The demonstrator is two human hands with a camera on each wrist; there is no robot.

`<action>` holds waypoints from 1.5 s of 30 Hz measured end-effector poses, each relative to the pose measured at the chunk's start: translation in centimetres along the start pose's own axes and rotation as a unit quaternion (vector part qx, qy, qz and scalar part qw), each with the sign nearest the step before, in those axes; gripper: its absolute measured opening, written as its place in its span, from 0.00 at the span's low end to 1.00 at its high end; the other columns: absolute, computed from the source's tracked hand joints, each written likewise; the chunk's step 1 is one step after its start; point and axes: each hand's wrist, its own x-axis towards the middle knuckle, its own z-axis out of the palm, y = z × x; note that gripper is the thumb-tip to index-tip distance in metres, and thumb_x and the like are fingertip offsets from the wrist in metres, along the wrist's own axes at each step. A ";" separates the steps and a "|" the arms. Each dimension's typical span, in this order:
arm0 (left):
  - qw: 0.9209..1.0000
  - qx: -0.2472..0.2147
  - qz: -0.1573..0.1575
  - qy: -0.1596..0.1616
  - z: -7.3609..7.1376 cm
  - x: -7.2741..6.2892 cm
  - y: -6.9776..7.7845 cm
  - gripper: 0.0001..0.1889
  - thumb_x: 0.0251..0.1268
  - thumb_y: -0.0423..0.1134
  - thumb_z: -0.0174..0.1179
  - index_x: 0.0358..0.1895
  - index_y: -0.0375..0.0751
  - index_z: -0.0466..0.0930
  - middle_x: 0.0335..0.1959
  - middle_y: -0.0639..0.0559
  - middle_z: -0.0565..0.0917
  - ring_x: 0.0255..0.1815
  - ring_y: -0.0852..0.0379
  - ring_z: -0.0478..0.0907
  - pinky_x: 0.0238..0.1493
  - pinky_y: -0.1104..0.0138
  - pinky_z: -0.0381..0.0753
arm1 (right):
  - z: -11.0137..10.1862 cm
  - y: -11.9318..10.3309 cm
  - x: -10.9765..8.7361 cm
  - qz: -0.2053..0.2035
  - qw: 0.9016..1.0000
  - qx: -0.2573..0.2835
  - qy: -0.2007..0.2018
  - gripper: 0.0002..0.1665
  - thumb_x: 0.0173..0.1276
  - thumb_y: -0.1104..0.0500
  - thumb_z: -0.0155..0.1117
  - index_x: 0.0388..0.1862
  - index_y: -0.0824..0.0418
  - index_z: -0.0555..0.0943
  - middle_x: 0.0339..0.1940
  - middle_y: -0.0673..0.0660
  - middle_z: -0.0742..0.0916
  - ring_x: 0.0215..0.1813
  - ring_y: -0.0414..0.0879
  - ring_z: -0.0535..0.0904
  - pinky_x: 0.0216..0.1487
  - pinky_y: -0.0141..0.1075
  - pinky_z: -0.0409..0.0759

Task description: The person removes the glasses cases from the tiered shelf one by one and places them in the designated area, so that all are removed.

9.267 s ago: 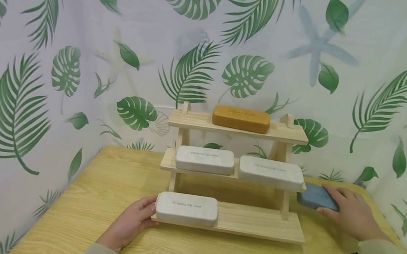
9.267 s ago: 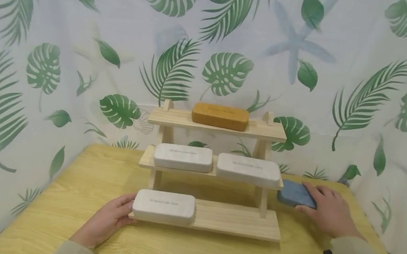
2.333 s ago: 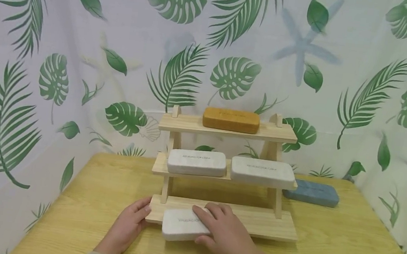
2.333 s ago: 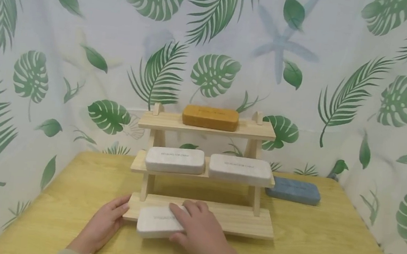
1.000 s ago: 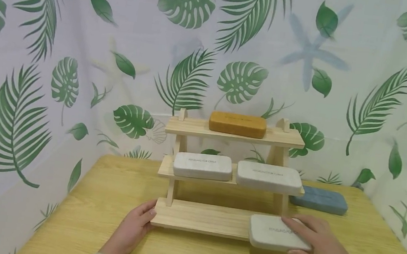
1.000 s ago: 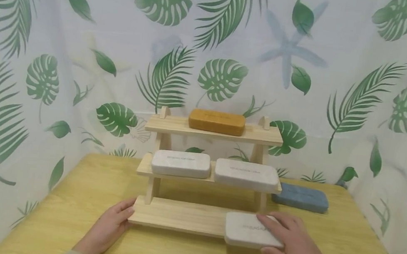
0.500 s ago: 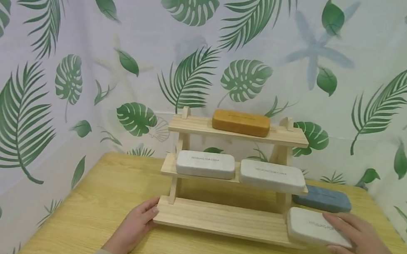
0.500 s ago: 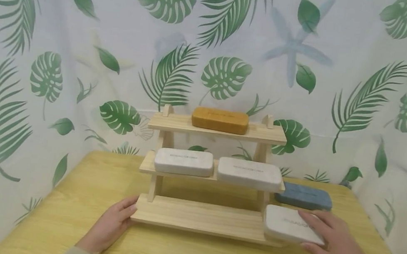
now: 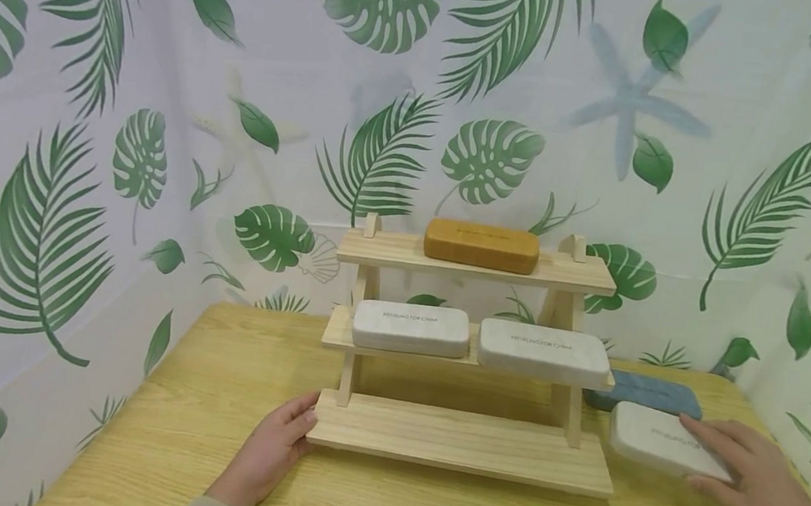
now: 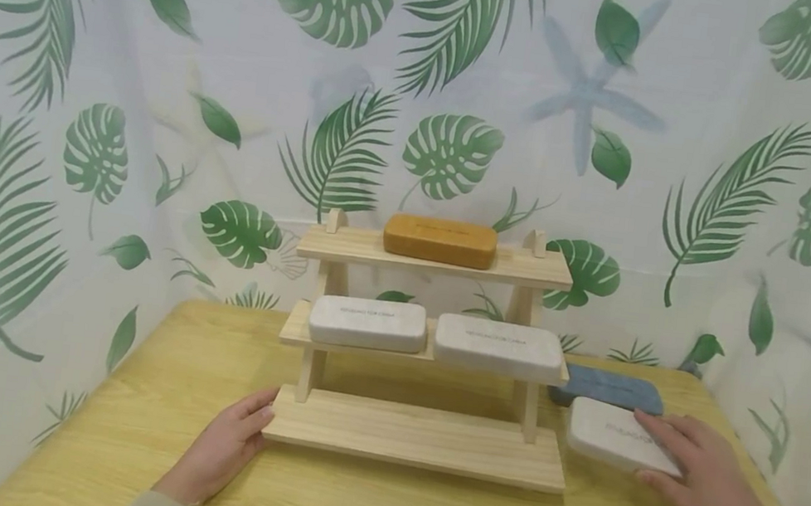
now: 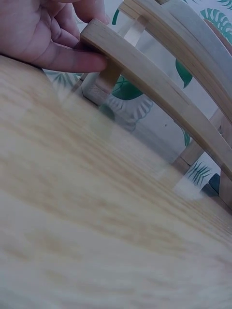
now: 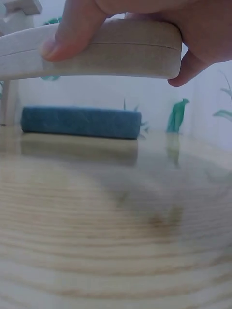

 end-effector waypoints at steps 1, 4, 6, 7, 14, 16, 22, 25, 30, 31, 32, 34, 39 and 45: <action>1.000 -0.001 0.001 -0.001 0.0 0.0 0.0 0.31 0.84 0.41 0.45 0.80 0.30 0.47 0.79 0.32 0.51 0.77 0.38 0.55 0.73 0.54 0.63 | 0.1 0.3 0.1 0.001 1.000 0.004 -0.002 0.49 0.52 0.60 0.82 0.74 0.58 0.73 0.57 0.65 0.79 0.55 0.63 0.73 0.49 0.58 0.73; 1.000 -0.001 0.002 -0.001 -0.1 -0.1 0.0 0.31 0.84 0.41 0.45 0.80 0.30 0.48 0.79 0.31 0.51 0.77 0.38 0.56 0.73 0.55 0.64 | 0.7 1.0 0.5 0.008 1.000 0.001 -0.013 0.48 0.54 0.59 0.81 0.74 0.58 0.73 0.57 0.65 0.79 0.54 0.65 0.74 0.45 0.61 0.73; 1.000 -0.001 0.002 0.000 -0.2 -0.1 0.0 0.31 0.84 0.41 0.45 0.80 0.30 0.48 0.79 0.31 0.52 0.76 0.37 0.56 0.72 0.55 0.65 | 1.0 1.2 0.8 0.017 1.000 0.006 -0.025 0.47 0.57 0.58 0.80 0.75 0.58 0.72 0.57 0.67 0.78 0.54 0.66 0.73 0.46 0.62 0.73; 1.000 0.000 0.002 0.000 -0.2 -0.2 0.0 0.31 0.85 0.41 0.45 0.80 0.30 0.48 0.79 0.31 0.52 0.76 0.37 0.57 0.72 0.56 0.66 | 1.2 1.3 1.0 0.021 0.999 0.008 -0.031 0.46 0.58 0.58 0.80 0.75 0.58 0.71 0.58 0.67 0.78 0.55 0.66 0.73 0.46 0.62 0.73; 1.000 0.003 0.001 0.002 -0.3 -0.2 0.0 0.31 0.84 0.41 0.45 0.80 0.31 0.48 0.79 0.32 0.53 0.75 0.39 0.59 0.71 0.56 0.67 | 2.0 1.8 2.4 0.033 0.997 0.038 -0.058 0.44 0.60 0.57 0.79 0.75 0.59 0.71 0.60 0.68 0.76 0.58 0.68 0.70 0.50 0.64 0.70; 1.000 0.001 0.003 0.002 -0.4 -0.1 -0.1 0.31 0.84 0.41 0.46 0.80 0.30 0.48 0.79 0.32 0.53 0.75 0.39 0.59 0.71 0.56 0.67 | 2.2 1.9 2.7 0.041 0.995 0.044 -0.074 0.44 0.62 0.56 0.78 0.75 0.59 0.71 0.61 0.69 0.76 0.59 0.69 0.69 0.51 0.65 0.69; 1.000 0.001 0.008 -0.003 -0.5 0.2 -0.4 0.31 0.84 0.41 0.46 0.80 0.30 0.49 0.79 0.31 0.54 0.75 0.38 0.59 0.69 0.59 0.70 | 2.7 2.4 3.1 0.057 0.991 0.050 -0.109 0.43 0.66 0.51 0.74 0.77 0.60 0.69 0.63 0.72 0.74 0.61 0.72 0.67 0.51 0.69 0.68; 1.000 0.001 0.010 -0.005 -0.5 0.3 -0.5 0.31 0.84 0.41 0.46 0.80 0.30 0.50 0.78 0.31 0.55 0.75 0.39 0.60 0.68 0.61 0.71 | 3.0 2.7 3.0 0.064 0.989 0.055 -0.119 0.44 0.67 0.50 0.73 0.77 0.60 0.67 0.65 0.72 0.73 0.62 0.74 0.65 0.52 0.70 0.66; 1.000 -0.001 0.011 -0.005 -0.5 0.4 -0.4 0.30 0.84 0.40 0.45 0.80 0.30 0.50 0.78 0.31 0.56 0.74 0.40 0.62 0.67 0.62 0.73 | 3.6 3.4 3.0 0.066 0.988 0.054 -0.130 0.44 0.67 0.48 0.72 0.78 0.58 0.67 0.66 0.71 0.72 0.64 0.74 0.63 0.54 0.72 0.62; 1.000 0.000 0.011 -0.005 -0.5 0.4 -0.4 0.30 0.84 0.40 0.45 0.79 0.30 0.50 0.78 0.30 0.56 0.74 0.40 0.62 0.67 0.62 0.73 | 3.8 3.6 3.0 0.066 0.988 0.051 -0.134 0.44 0.67 0.48 0.73 0.78 0.58 0.67 0.66 0.71 0.72 0.64 0.74 0.63 0.55 0.72 0.62; 1.000 0.000 0.010 -0.005 -0.5 0.4 -0.4 0.30 0.84 0.40 0.45 0.79 0.30 0.50 0.78 0.30 0.56 0.74 0.40 0.62 0.66 0.62 0.73 | 4.0 3.7 3.0 0.066 0.987 0.049 -0.138 0.44 0.67 0.48 0.73 0.78 0.58 0.67 0.67 0.71 0.72 0.64 0.74 0.63 0.55 0.72 0.61; 1.000 -0.002 0.010 -0.005 -0.5 0.4 -0.3 0.30 0.84 0.40 0.45 0.79 0.29 0.50 0.78 0.30 0.56 0.74 0.40 0.62 0.67 0.62 0.73 | 4.2 3.9 3.2 0.070 0.986 0.045 -0.147 0.45 0.66 0.48 0.73 0.78 0.58 0.67 0.68 0.72 0.71 0.65 0.75 0.62 0.57 0.73 0.60; 1.000 -0.004 0.010 -0.006 -0.6 0.4 -0.2 0.30 0.84 0.40 0.45 0.79 0.30 0.50 0.78 0.31 0.56 0.74 0.40 0.62 0.67 0.62 0.72 | 4.3 4.1 3.8 0.081 0.982 0.039 -0.166 0.46 0.66 0.48 0.72 0.78 0.60 0.65 0.68 0.74 0.69 0.66 0.77 0.60 0.60 0.74 0.57; 1.000 0.001 0.008 -0.009 -0.6 0.2 -0.3 0.30 0.84 0.40 0.46 0.80 0.30 0.50 0.78 0.32 0.55 0.74 0.41 0.62 0.67 0.62 0.72 | 4.5 4.8 4.4 0.068 0.984 0.029 -0.164 0.46 0.65 0.50 0.73 0.77 0.62 0.66 0.68 0.75 0.70 0.65 0.77 0.61 0.60 0.74 0.57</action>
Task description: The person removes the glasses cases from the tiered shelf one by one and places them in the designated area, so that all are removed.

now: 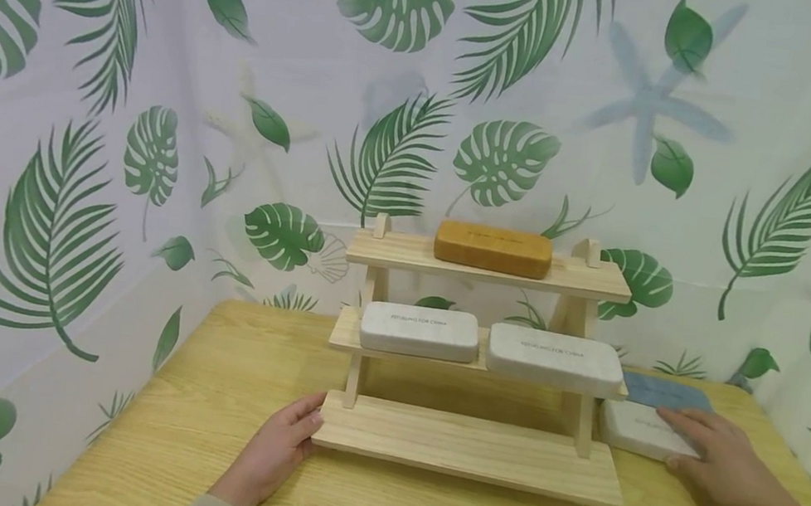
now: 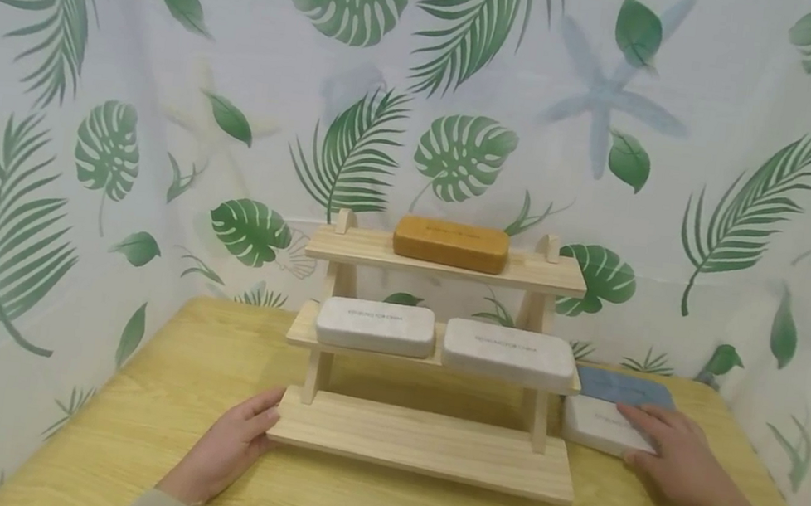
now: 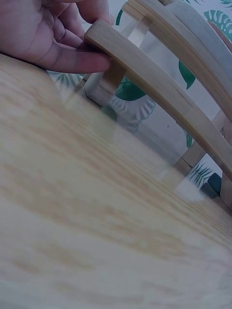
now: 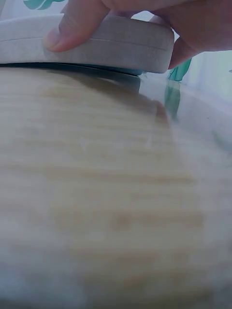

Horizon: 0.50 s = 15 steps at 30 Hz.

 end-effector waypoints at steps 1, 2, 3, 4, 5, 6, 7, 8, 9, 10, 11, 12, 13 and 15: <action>1.000 0.000 -0.001 0.000 0.0 0.0 0.0 0.30 0.84 0.40 0.45 0.80 0.30 0.50 0.78 0.32 0.55 0.74 0.41 0.62 0.67 0.62 0.72 | 0.0 0.1 0.1 -0.002 1.000 -0.006 0.003 0.46 0.64 0.51 0.74 0.77 0.62 0.67 0.67 0.75 0.70 0.65 0.77 0.61 0.60 0.74 0.58; 1.000 0.000 -0.001 -0.001 0.0 0.0 0.0 0.30 0.84 0.40 0.45 0.80 0.30 0.50 0.78 0.32 0.55 0.74 0.41 0.62 0.67 0.62 0.72 | 0.0 0.2 0.3 -0.008 1.000 -0.009 0.007 0.45 0.63 0.52 0.75 0.76 0.63 0.68 0.67 0.75 0.71 0.65 0.77 0.62 0.60 0.74 0.59; 1.000 0.000 -0.001 0.000 0.0 0.0 0.0 0.30 0.84 0.40 0.45 0.80 0.30 0.50 0.78 0.32 0.55 0.74 0.41 0.62 0.67 0.63 0.72 | 0.0 0.2 0.4 -0.011 1.000 -0.013 0.010 0.45 0.63 0.53 0.75 0.75 0.63 0.69 0.67 0.75 0.71 0.65 0.76 0.63 0.60 0.73 0.60; 1.000 0.000 0.000 0.000 0.0 0.0 0.0 0.30 0.84 0.40 0.45 0.80 0.30 0.50 0.78 0.32 0.55 0.74 0.41 0.62 0.67 0.63 0.72 | 0.1 0.3 0.6 -0.016 1.000 -0.018 0.014 0.44 0.62 0.54 0.76 0.74 0.63 0.70 0.67 0.75 0.72 0.65 0.76 0.64 0.60 0.72 0.61; 1.000 -0.001 0.001 0.001 0.0 0.0 0.0 0.30 0.84 0.40 0.45 0.80 0.30 0.50 0.78 0.31 0.55 0.74 0.41 0.62 0.67 0.63 0.72 | 0.0 0.3 0.7 -0.019 0.999 -0.021 0.016 0.44 0.62 0.54 0.76 0.74 0.63 0.70 0.67 0.74 0.73 0.65 0.76 0.64 0.59 0.72 0.62; 1.000 -0.002 0.001 0.001 0.0 0.0 0.0 0.30 0.84 0.40 0.45 0.80 0.30 0.50 0.78 0.31 0.55 0.74 0.41 0.62 0.67 0.63 0.72 | 0.0 0.3 0.8 -0.021 0.999 -0.021 0.017 0.44 0.61 0.55 0.76 0.74 0.63 0.70 0.67 0.74 0.72 0.64 0.76 0.64 0.59 0.72 0.62; 1.000 -0.003 0.001 0.001 0.0 0.0 0.0 0.30 0.84 0.40 0.45 0.80 0.30 0.50 0.78 0.31 0.55 0.74 0.40 0.62 0.67 0.63 0.72 | 0.0 0.4 0.9 -0.023 0.999 -0.021 0.018 0.43 0.61 0.55 0.77 0.74 0.63 0.71 0.67 0.74 0.73 0.64 0.76 0.65 0.59 0.71 0.63; 1.000 -0.003 0.001 0.001 0.0 0.0 0.0 0.30 0.84 0.40 0.45 0.80 0.30 0.49 0.78 0.31 0.55 0.74 0.40 0.62 0.67 0.63 0.73 | 0.0 0.4 1.0 -0.023 0.999 -0.019 0.017 0.43 0.61 0.55 0.77 0.74 0.63 0.71 0.67 0.74 0.73 0.64 0.76 0.65 0.58 0.71 0.63; 1.000 -0.003 0.001 0.001 0.0 0.0 0.1 0.30 0.84 0.40 0.45 0.80 0.30 0.49 0.78 0.31 0.55 0.74 0.40 0.62 0.67 0.63 0.73 | 0.0 0.4 1.1 -0.023 0.999 -0.018 0.015 0.43 0.61 0.55 0.77 0.73 0.62 0.71 0.67 0.74 0.72 0.64 0.76 0.65 0.58 0.72 0.64; 1.000 -0.003 0.001 0.001 0.0 0.0 0.1 0.30 0.84 0.39 0.45 0.80 0.30 0.49 0.78 0.31 0.55 0.74 0.40 0.62 0.67 0.63 0.73 | 0.0 0.4 1.1 -0.022 1.000 -0.017 0.013 0.42 0.61 0.55 0.76 0.73 0.62 0.72 0.67 0.74 0.72 0.64 0.76 0.65 0.58 0.72 0.64; 1.000 -0.003 0.001 0.000 0.0 0.0 0.1 0.30 0.84 0.39 0.45 0.80 0.30 0.49 0.78 0.31 0.55 0.74 0.40 0.62 0.66 0.63 0.73 | 0.0 0.4 1.2 -0.018 1.000 -0.018 0.010 0.41 0.62 0.56 0.76 0.73 0.62 0.72 0.67 0.74 0.72 0.64 0.76 0.65 0.58 0.72 0.64; 1.000 -0.003 0.001 0.000 0.0 0.0 0.1 0.30 0.84 0.39 0.45 0.80 0.30 0.48 0.78 0.31 0.55 0.74 0.40 0.62 0.66 0.63 0.73 | 0.1 0.4 1.2 -0.015 1.000 -0.019 0.009 0.40 0.62 0.56 0.75 0.73 0.62 0.72 0.67 0.73 0.72 0.64 0.76 0.65 0.58 0.72 0.64; 1.000 -0.003 0.001 -0.001 0.0 0.0 0.1 0.30 0.84 0.39 0.45 0.80 0.30 0.48 0.78 0.30 0.55 0.74 0.40 0.62 0.66 0.62 0.73 | 0.1 0.4 1.3 -0.014 1.000 -0.022 0.007 0.39 0.63 0.56 0.75 0.72 0.62 0.73 0.68 0.73 0.73 0.64 0.76 0.65 0.58 0.72 0.64; 1.000 -0.003 0.000 -0.002 0.0 0.0 0.0 0.30 0.85 0.39 0.44 0.80 0.29 0.49 0.78 0.30 0.55 0.74 0.40 0.63 0.66 0.62 0.73 | 0.2 0.5 1.5 -0.012 1.000 -0.028 0.005 0.37 0.64 0.57 0.74 0.71 0.62 0.74 0.68 0.73 0.73 0.65 0.76 0.65 0.58 0.72 0.64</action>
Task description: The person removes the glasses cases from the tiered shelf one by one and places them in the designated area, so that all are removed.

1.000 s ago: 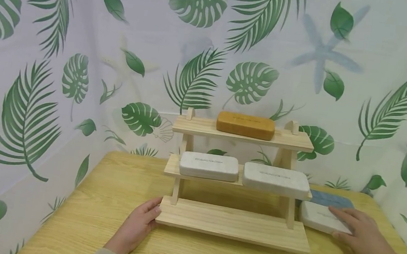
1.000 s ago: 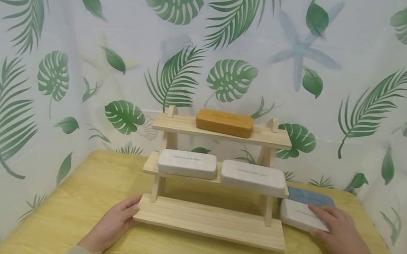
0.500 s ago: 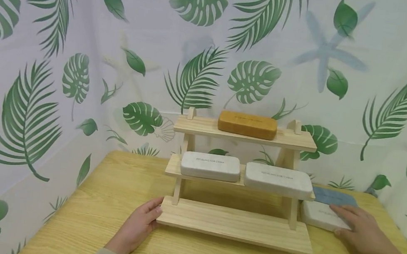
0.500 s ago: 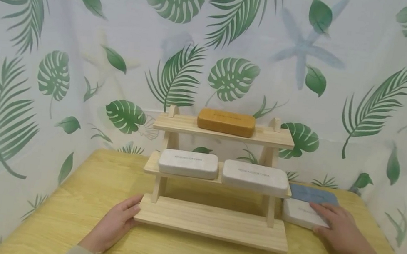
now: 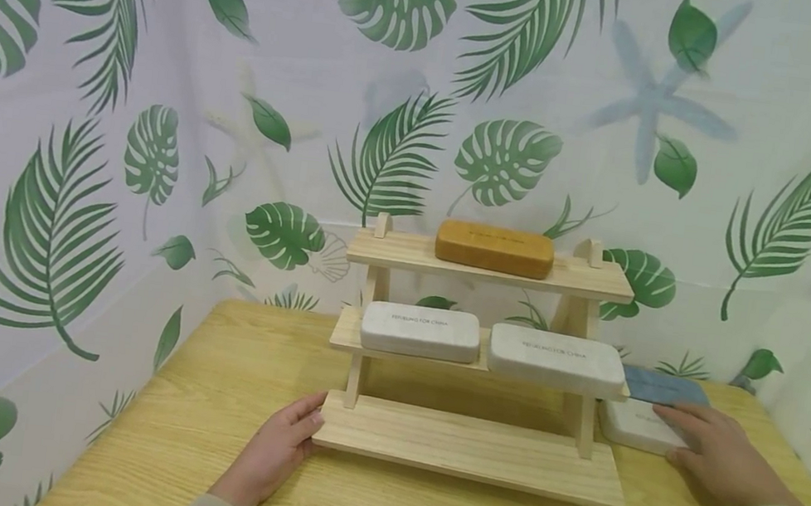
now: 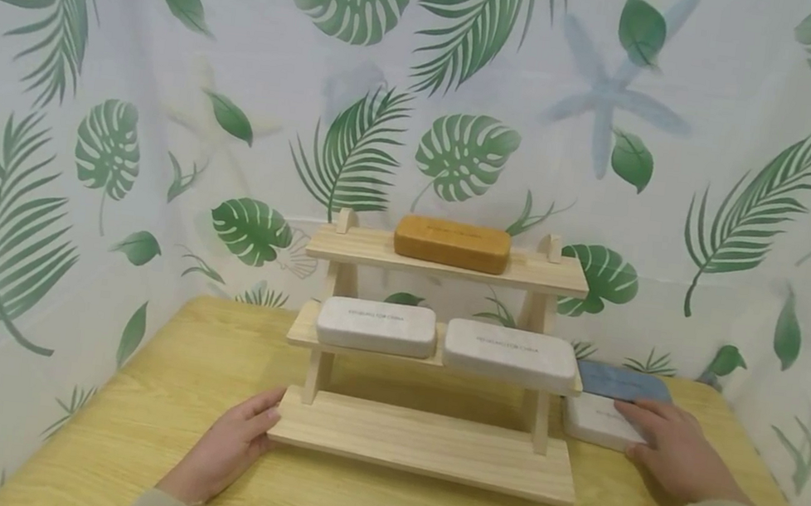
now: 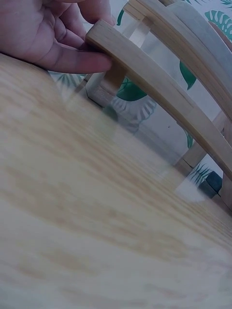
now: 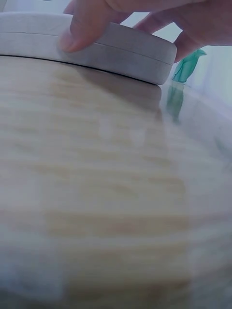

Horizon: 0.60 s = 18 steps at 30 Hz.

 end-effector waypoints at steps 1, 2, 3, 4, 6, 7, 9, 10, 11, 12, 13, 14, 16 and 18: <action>1.000 0.000 0.000 -0.001 0.0 0.0 0.0 0.30 0.85 0.39 0.44 0.80 0.29 0.49 0.78 0.30 0.55 0.73 0.40 0.63 0.66 0.62 0.73 | 0.0 0.0 0.0 0.002 1.000 -0.003 -0.002 0.37 0.64 0.57 0.73 0.71 0.62 0.74 0.68 0.72 0.73 0.65 0.76 0.65 0.58 0.72 0.64; 1.000 0.000 0.000 0.000 0.0 0.0 0.0 0.30 0.85 0.39 0.44 0.80 0.29 0.49 0.78 0.30 0.55 0.73 0.41 0.64 0.66 0.62 0.73 | 0.0 0.0 0.0 0.007 1.000 -0.010 -0.004 0.36 0.65 0.57 0.72 0.71 0.62 0.74 0.68 0.73 0.73 0.65 0.76 0.65 0.58 0.72 0.63; 1.000 0.000 0.000 0.000 0.0 0.0 0.0 0.30 0.85 0.39 0.44 0.80 0.29 0.49 0.78 0.30 0.55 0.73 0.41 0.64 0.66 0.62 0.73 | 0.0 -0.1 0.0 0.011 1.000 -0.014 -0.006 0.35 0.66 0.58 0.71 0.71 0.62 0.74 0.68 0.74 0.73 0.65 0.77 0.64 0.58 0.73 0.63; 1.000 0.000 0.000 0.000 0.0 0.0 -0.1 0.30 0.85 0.39 0.44 0.80 0.29 0.49 0.78 0.30 0.56 0.73 0.41 0.64 0.66 0.62 0.73 | 0.0 -0.3 0.0 0.015 1.000 -0.021 -0.008 0.34 0.67 0.58 0.70 0.71 0.61 0.74 0.68 0.74 0.72 0.65 0.78 0.64 0.59 0.73 0.62; 1.000 0.000 0.002 0.000 0.1 0.0 0.0 0.30 0.85 0.40 0.45 0.80 0.29 0.49 0.78 0.30 0.55 0.73 0.41 0.64 0.66 0.62 0.73 | 0.0 -0.5 -0.1 0.029 0.999 -0.032 -0.012 0.33 0.68 0.59 0.67 0.72 0.61 0.73 0.68 0.76 0.71 0.65 0.79 0.62 0.59 0.75 0.61; 1.000 0.000 0.002 0.000 0.1 0.0 0.0 0.30 0.84 0.40 0.45 0.80 0.30 0.49 0.78 0.30 0.55 0.73 0.41 0.64 0.66 0.62 0.73 | -0.1 -0.6 -0.1 0.035 0.999 -0.037 -0.013 0.33 0.69 0.59 0.66 0.72 0.60 0.73 0.68 0.76 0.71 0.65 0.79 0.62 0.59 0.75 0.60; 1.000 0.001 0.002 0.000 0.1 0.0 0.0 0.30 0.84 0.40 0.45 0.80 0.29 0.49 0.78 0.31 0.55 0.73 0.41 0.63 0.67 0.62 0.73 | -0.1 -0.9 -0.1 0.040 0.998 -0.044 -0.011 0.32 0.69 0.58 0.65 0.72 0.61 0.73 0.68 0.76 0.70 0.65 0.79 0.62 0.60 0.75 0.60; 1.000 0.001 0.003 -0.002 0.0 0.0 0.0 0.31 0.84 0.40 0.45 0.80 0.29 0.49 0.78 0.31 0.55 0.73 0.40 0.63 0.67 0.62 0.73 | -0.2 -0.9 -0.1 0.044 0.998 -0.044 -0.010 0.32 0.70 0.57 0.65 0.72 0.61 0.73 0.68 0.76 0.70 0.65 0.79 0.61 0.60 0.75 0.60; 1.000 0.001 0.004 -0.003 0.0 0.0 0.0 0.31 0.84 0.40 0.45 0.80 0.29 0.49 0.78 0.31 0.55 0.73 0.41 0.63 0.67 0.62 0.73 | -0.2 -1.0 -0.1 0.046 0.998 -0.043 -0.009 0.33 0.70 0.56 0.65 0.72 0.62 0.72 0.68 0.76 0.70 0.65 0.79 0.61 0.60 0.75 0.60; 1.000 0.001 0.004 -0.004 0.0 0.0 0.0 0.31 0.84 0.40 0.45 0.80 0.29 0.49 0.78 0.31 0.55 0.73 0.41 0.63 0.67 0.62 0.73 | -0.3 -1.0 -0.1 0.043 0.998 -0.043 -0.006 0.34 0.70 0.55 0.66 0.72 0.63 0.72 0.68 0.77 0.69 0.65 0.79 0.62 0.59 0.75 0.61; 1.000 0.002 0.005 -0.005 0.0 0.0 0.0 0.31 0.84 0.41 0.45 0.80 0.29 0.49 0.78 0.30 0.55 0.73 0.41 0.64 0.66 0.62 0.73 | -0.4 -1.1 -0.1 0.042 0.998 -0.043 -0.002 0.35 0.70 0.53 0.67 0.72 0.64 0.72 0.68 0.77 0.69 0.65 0.79 0.62 0.59 0.74 0.61; 1.000 0.002 0.005 -0.006 0.0 0.0 0.0 0.31 0.84 0.41 0.45 0.80 0.29 0.49 0.78 0.30 0.56 0.72 0.41 0.64 0.66 0.62 0.73 | -0.5 -1.2 -0.1 0.041 0.998 -0.043 0.002 0.36 0.70 0.51 0.67 0.72 0.64 0.71 0.68 0.77 0.69 0.64 0.79 0.62 0.59 0.74 0.61; 1.000 0.002 0.007 -0.008 0.0 0.0 0.0 0.31 0.84 0.41 0.45 0.80 0.29 0.49 0.77 0.30 0.56 0.72 0.42 0.65 0.65 0.62 0.74 | -0.7 -1.3 -0.1 0.043 0.998 -0.040 0.009 0.39 0.71 0.44 0.67 0.72 0.65 0.70 0.69 0.78 0.67 0.65 0.79 0.61 0.59 0.75 0.60; 1.000 0.001 0.005 -0.006 0.0 0.0 0.0 0.31 0.84 0.41 0.45 0.80 0.30 0.49 0.78 0.30 0.55 0.72 0.42 0.65 0.65 0.62 0.74 | -0.9 -1.6 0.0 0.039 0.998 -0.035 0.024 0.43 0.70 0.40 0.67 0.72 0.65 0.70 0.69 0.78 0.67 0.65 0.80 0.60 0.59 0.75 0.60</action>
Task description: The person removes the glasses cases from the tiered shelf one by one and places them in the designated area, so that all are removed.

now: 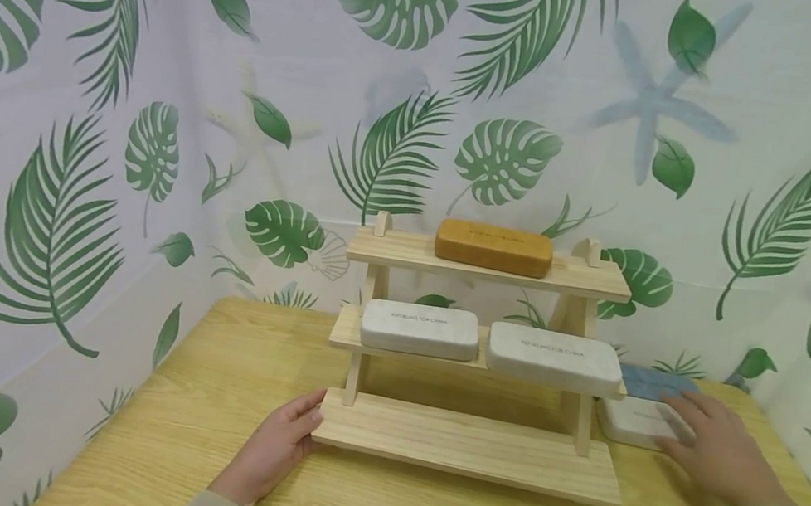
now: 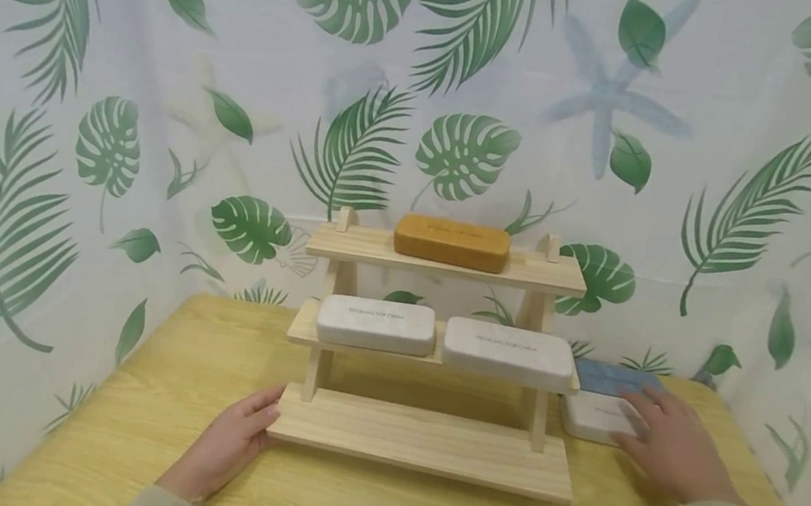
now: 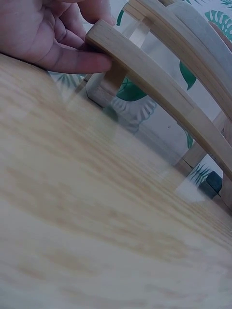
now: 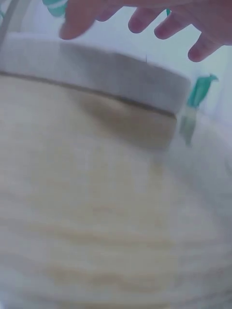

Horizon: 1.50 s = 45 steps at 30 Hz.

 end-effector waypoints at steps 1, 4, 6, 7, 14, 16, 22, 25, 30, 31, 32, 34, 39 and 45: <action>1.000 0.000 0.000 0.001 0.0 0.0 0.0 0.31 0.84 0.41 0.45 0.80 0.30 0.49 0.78 0.31 0.55 0.72 0.42 0.64 0.65 0.62 0.74 | -0.1 -0.2 0.1 0.001 1.000 0.006 0.010 0.44 0.69 0.37 0.67 0.72 0.65 0.70 0.70 0.78 0.67 0.65 0.79 0.61 0.59 0.74 0.60; 1.000 0.001 0.000 0.000 0.0 0.0 0.1 0.31 0.85 0.41 0.45 0.80 0.29 0.48 0.79 0.31 0.54 0.73 0.41 0.63 0.65 0.62 0.74 | -0.9 -1.1 0.2 -0.008 0.998 0.026 0.048 0.46 0.67 0.37 0.69 0.72 0.66 0.70 0.70 0.78 0.67 0.65 0.79 0.61 0.58 0.74 0.61; 1.000 0.000 0.002 -0.002 0.1 0.0 0.2 0.31 0.85 0.41 0.44 0.80 0.29 0.48 0.79 0.31 0.53 0.74 0.41 0.62 0.66 0.61 0.74 | -1.5 -1.8 0.2 -0.013 0.997 0.038 0.070 0.47 0.67 0.39 0.71 0.73 0.66 0.70 0.69 0.78 0.68 0.65 0.79 0.62 0.58 0.74 0.62; 1.000 0.000 0.002 -0.003 0.1 0.0 0.2 0.31 0.85 0.41 0.44 0.80 0.29 0.48 0.79 0.31 0.52 0.74 0.41 0.62 0.66 0.61 0.74 | -1.8 -2.2 0.2 -0.015 0.996 0.042 0.079 0.46 0.66 0.40 0.72 0.73 0.66 0.69 0.68 0.78 0.69 0.65 0.78 0.62 0.58 0.74 0.62; 1.000 -0.009 0.003 -0.011 0.1 -0.1 0.3 0.30 0.85 0.39 0.41 0.80 0.29 0.46 0.79 0.29 0.50 0.75 0.39 0.59 0.66 0.61 0.73 | -4.0 -5.3 0.0 0.008 0.995 0.079 0.067 0.50 0.68 0.40 0.69 0.81 0.59 0.61 0.73 0.77 0.64 0.69 0.80 0.57 0.57 0.77 0.58; 1.000 -0.014 0.003 -0.012 0.2 -0.1 0.3 0.30 0.85 0.38 0.41 0.80 0.29 0.45 0.79 0.29 0.49 0.76 0.38 0.57 0.67 0.61 0.72 | -4.6 -6.1 -0.1 0.007 0.994 0.092 0.064 0.51 0.68 0.40 0.70 0.81 0.59 0.60 0.75 0.76 0.62 0.70 0.80 0.55 0.56 0.77 0.58; 1.000 -0.018 0.001 -0.009 0.2 -0.3 0.3 0.30 0.84 0.37 0.43 0.81 0.30 0.45 0.80 0.30 0.49 0.76 0.37 0.57 0.67 0.59 0.72 | -5.6 -8.1 -0.1 -0.013 0.991 0.115 0.070 0.51 0.67 0.42 0.72 0.81 0.57 0.60 0.77 0.73 0.62 0.71 0.79 0.55 0.55 0.77 0.59; 1.000 -0.017 0.002 -0.009 0.2 -0.3 0.3 0.30 0.84 0.36 0.43 0.81 0.30 0.45 0.80 0.30 0.50 0.75 0.38 0.58 0.67 0.60 0.73 | -6.0 -9.1 0.1 -0.023 0.990 0.116 0.076 0.52 0.65 0.42 0.73 0.81 0.56 0.61 0.77 0.73 0.62 0.71 0.78 0.55 0.55 0.78 0.59; 1.000 -0.019 0.002 -0.007 0.2 -0.1 0.1 0.30 0.84 0.35 0.43 0.81 0.31 0.45 0.80 0.30 0.50 0.75 0.39 0.59 0.66 0.61 0.73 | -6.4 -10.6 0.4 -0.037 0.989 0.122 0.072 0.53 0.63 0.42 0.75 0.81 0.55 0.62 0.77 0.71 0.62 0.73 0.77 0.55 0.54 0.79 0.59; 1.000 -0.019 0.002 -0.006 0.2 -0.1 0.1 0.30 0.84 0.36 0.43 0.81 0.31 0.45 0.80 0.30 0.50 0.75 0.39 0.60 0.66 0.61 0.74 | -6.4 -10.9 0.5 -0.040 0.989 0.122 0.071 0.54 0.62 0.42 0.76 0.81 0.54 0.62 0.78 0.70 0.62 0.73 0.76 0.55 0.55 0.79 0.60; 1.000 -0.019 0.002 -0.006 0.2 -0.1 0.0 0.30 0.84 0.36 0.43 0.81 0.31 0.46 0.80 0.30 0.50 0.75 0.40 0.60 0.66 0.60 0.74 | -6.5 -11.2 0.5 -0.042 0.989 0.125 0.070 0.54 0.62 0.42 0.76 0.81 0.54 0.62 0.78 0.69 0.62 0.73 0.76 0.55 0.55 0.78 0.60; 1.000 -0.017 0.002 -0.006 0.2 0.0 -0.1 0.30 0.84 0.36 0.44 0.81 0.31 0.47 0.80 0.31 0.50 0.74 0.40 0.62 0.65 0.60 0.74 | -6.5 -11.6 0.6 -0.052 0.988 0.124 0.072 0.54 0.60 0.43 0.78 0.81 0.53 0.62 0.78 0.69 0.62 0.73 0.75 0.55 0.55 0.77 0.60; 1.000 -0.017 -0.001 -0.003 0.2 0.0 -0.1 0.31 0.84 0.37 0.45 0.81 0.32 0.47 0.80 0.32 0.50 0.73 0.40 0.63 0.64 0.60 0.76 | -6.5 -13.0 1.0 -0.087 0.985 0.115 0.094 0.54 0.59 0.44 0.79 0.80 0.54 0.64 0.76 0.69 0.65 0.71 0.75 0.58 0.56 0.76 0.61; 1.000 -0.014 -0.004 0.005 0.2 -0.1 0.0 0.31 0.84 0.38 0.46 0.81 0.32 0.48 0.80 0.32 0.50 0.73 0.39 0.63 0.64 0.59 0.75 | -6.7 -14.8 2.0 -0.100 0.984 0.100 0.106 0.54 0.59 0.42 0.78 0.80 0.54 0.64 0.78 0.67 0.64 0.75 0.72 0.55 0.59 0.76 0.60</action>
